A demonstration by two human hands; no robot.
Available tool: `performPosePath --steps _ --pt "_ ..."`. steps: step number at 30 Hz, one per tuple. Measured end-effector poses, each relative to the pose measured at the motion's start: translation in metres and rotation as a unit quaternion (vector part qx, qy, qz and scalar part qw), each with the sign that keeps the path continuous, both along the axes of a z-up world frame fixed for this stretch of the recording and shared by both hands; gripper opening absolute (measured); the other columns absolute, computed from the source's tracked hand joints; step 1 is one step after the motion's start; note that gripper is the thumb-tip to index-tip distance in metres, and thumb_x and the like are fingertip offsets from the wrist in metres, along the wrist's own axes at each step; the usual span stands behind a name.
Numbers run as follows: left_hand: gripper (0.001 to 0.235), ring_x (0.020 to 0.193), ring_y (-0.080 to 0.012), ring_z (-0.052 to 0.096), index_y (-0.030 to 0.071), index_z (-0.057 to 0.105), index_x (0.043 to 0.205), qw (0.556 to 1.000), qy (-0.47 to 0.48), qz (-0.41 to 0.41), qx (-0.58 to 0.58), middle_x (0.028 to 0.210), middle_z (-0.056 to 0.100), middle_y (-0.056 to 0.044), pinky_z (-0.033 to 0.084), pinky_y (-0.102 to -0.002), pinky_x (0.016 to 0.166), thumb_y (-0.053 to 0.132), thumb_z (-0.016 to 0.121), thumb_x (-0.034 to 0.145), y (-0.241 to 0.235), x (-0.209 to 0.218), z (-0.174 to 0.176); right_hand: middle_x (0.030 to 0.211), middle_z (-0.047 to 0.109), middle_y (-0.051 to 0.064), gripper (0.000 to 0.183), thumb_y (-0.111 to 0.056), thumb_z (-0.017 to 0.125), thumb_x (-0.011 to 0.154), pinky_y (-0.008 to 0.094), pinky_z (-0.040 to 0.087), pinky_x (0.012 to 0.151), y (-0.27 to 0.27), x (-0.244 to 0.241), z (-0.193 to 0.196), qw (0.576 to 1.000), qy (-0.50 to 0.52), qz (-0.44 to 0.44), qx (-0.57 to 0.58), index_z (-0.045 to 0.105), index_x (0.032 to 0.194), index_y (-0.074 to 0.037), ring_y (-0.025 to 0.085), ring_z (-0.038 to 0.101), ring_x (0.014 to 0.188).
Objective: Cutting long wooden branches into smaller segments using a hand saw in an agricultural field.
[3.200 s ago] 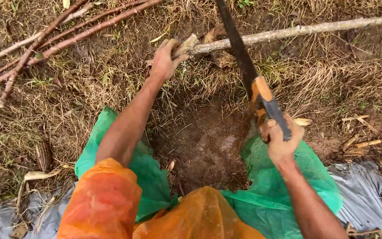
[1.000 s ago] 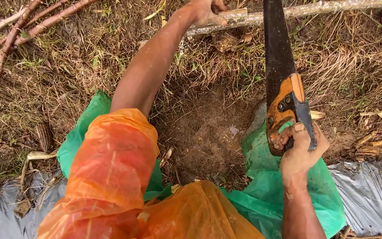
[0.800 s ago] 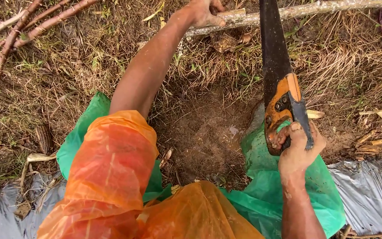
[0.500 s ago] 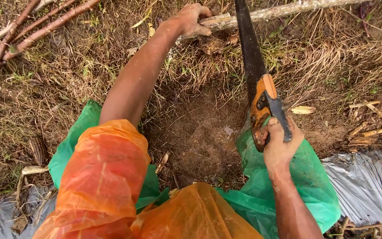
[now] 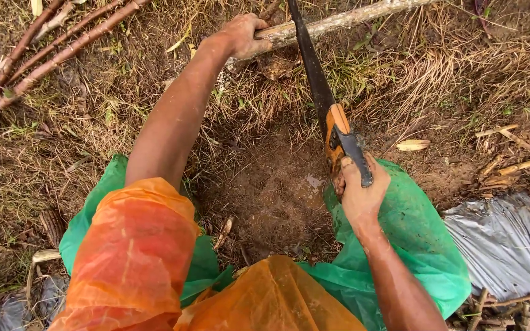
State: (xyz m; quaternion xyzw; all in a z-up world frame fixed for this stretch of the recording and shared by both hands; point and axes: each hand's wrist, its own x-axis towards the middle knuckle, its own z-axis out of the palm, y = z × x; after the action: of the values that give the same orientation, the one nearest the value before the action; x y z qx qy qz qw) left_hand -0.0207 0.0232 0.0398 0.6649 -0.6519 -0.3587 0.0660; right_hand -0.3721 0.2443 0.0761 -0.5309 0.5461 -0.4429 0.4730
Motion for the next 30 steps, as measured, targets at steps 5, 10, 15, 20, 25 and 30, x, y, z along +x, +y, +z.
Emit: performPosePath --steps 5,10,15,20,25,30 --pt "0.069 0.155 -0.0449 0.012 -0.002 0.024 0.159 0.991 -0.109 -0.072 -0.001 0.166 0.008 -0.028 0.013 -0.055 0.125 0.04 0.045 0.108 0.002 -0.009 0.0 0.055 0.049 -0.001 0.028 -0.026 0.062 0.095 0.031 0.035 0.043 0.003 0.0 -0.007 1.0 0.022 -0.003 0.01 0.051 0.072 -0.012 0.009 0.044 0.046" --pt "0.069 0.155 -0.0443 0.011 -0.003 0.022 0.159 0.983 -0.16 -0.084 -0.011 0.167 0.01 -0.028 0.012 -0.052 0.125 0.04 0.04 0.109 0.003 -0.012 -0.009 0.055 0.051 -0.003 0.028 -0.027 0.061 0.094 0.031 0.038 0.045 0.007 0.002 -0.004 0.997 0.071 -0.002 -0.008 0.052 0.072 -0.013 0.009 0.044 0.047" --pt "0.075 0.156 -0.0405 0.011 -0.001 0.019 0.161 0.983 -0.171 -0.064 -0.01 0.168 0.009 -0.024 0.01 -0.051 0.125 0.042 0.047 0.107 0.003 -0.012 -0.015 0.056 0.054 -0.002 0.025 -0.025 0.059 0.092 0.03 0.041 0.043 0.008 0.002 -0.01 0.996 0.084 -0.001 -0.019 0.054 0.072 -0.012 0.009 0.047 0.046" --pt "0.086 0.154 -0.0387 0.022 -0.003 0.025 0.158 0.97 -0.216 -0.089 -0.06 0.165 0.023 -0.024 0.017 -0.046 0.125 0.044 0.065 0.098 -0.013 0.0 -0.051 0.056 0.049 -0.004 0.024 -0.027 0.059 0.09 0.031 0.034 0.042 0.007 0.001 -0.011 0.993 0.117 -0.007 -0.006 0.054 0.071 -0.013 0.01 0.042 0.046" --pt "0.079 0.138 -0.0373 0.045 -0.001 0.041 0.15 0.967 -0.222 -0.07 -0.099 0.15 0.047 -0.02 0.037 -0.047 0.112 0.044 0.073 0.094 -0.014 0.002 -0.062 0.056 0.05 -0.005 0.025 -0.032 0.06 0.09 0.03 0.036 0.042 0.007 0.001 -0.015 0.992 0.123 -0.012 -0.007 0.054 0.074 -0.014 0.009 0.043 0.047" --pt "0.063 0.11 -0.0293 0.064 0.005 0.054 0.136 0.96 -0.245 -0.056 -0.122 0.118 0.067 -0.012 0.053 -0.047 0.093 0.049 0.074 0.095 -0.014 0.002 -0.072 0.057 0.05 -0.005 0.029 -0.036 0.057 0.093 0.031 0.036 0.043 0.003 0.0 -0.025 0.991 0.127 0.012 -0.04 0.054 0.074 -0.015 0.009 0.043 0.049"
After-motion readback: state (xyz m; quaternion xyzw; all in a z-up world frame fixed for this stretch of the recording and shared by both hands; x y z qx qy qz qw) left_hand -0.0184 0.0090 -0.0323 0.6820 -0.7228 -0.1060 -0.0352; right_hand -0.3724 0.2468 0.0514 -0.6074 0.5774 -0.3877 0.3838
